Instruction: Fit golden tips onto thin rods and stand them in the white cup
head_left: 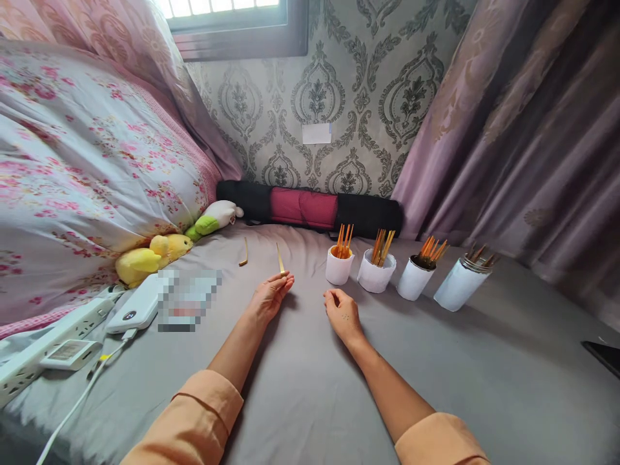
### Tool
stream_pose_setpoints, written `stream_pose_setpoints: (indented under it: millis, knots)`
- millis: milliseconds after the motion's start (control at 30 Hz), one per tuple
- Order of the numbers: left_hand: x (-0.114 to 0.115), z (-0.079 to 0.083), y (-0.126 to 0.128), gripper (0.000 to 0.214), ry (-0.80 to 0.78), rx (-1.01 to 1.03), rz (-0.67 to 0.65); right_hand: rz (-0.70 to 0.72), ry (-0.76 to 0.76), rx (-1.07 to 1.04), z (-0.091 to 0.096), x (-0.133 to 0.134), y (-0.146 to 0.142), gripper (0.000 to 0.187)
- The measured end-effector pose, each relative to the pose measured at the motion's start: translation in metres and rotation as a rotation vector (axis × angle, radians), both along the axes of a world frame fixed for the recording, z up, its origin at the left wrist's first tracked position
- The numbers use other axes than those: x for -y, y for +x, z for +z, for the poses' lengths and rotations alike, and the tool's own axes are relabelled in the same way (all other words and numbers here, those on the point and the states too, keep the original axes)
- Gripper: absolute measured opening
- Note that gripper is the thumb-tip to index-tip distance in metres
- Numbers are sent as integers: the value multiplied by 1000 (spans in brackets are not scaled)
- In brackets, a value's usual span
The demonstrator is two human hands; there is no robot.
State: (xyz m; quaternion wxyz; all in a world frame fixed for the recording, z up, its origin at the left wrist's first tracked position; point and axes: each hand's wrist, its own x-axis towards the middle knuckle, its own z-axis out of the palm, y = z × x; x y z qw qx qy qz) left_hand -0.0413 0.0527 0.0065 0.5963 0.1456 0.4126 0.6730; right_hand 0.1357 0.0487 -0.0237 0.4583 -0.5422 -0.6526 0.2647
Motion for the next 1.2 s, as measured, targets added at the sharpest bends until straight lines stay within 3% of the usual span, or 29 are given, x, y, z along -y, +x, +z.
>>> stream_pose_setpoints:
  millis: [800,1200]
  knots:
    - [50,-4,40,20,48,-115,-158,149,-202,-278,5,-2,5,38]
    - [75,3,51,25,116,-207,-260,245,-448,-512,34,-1,10,24]
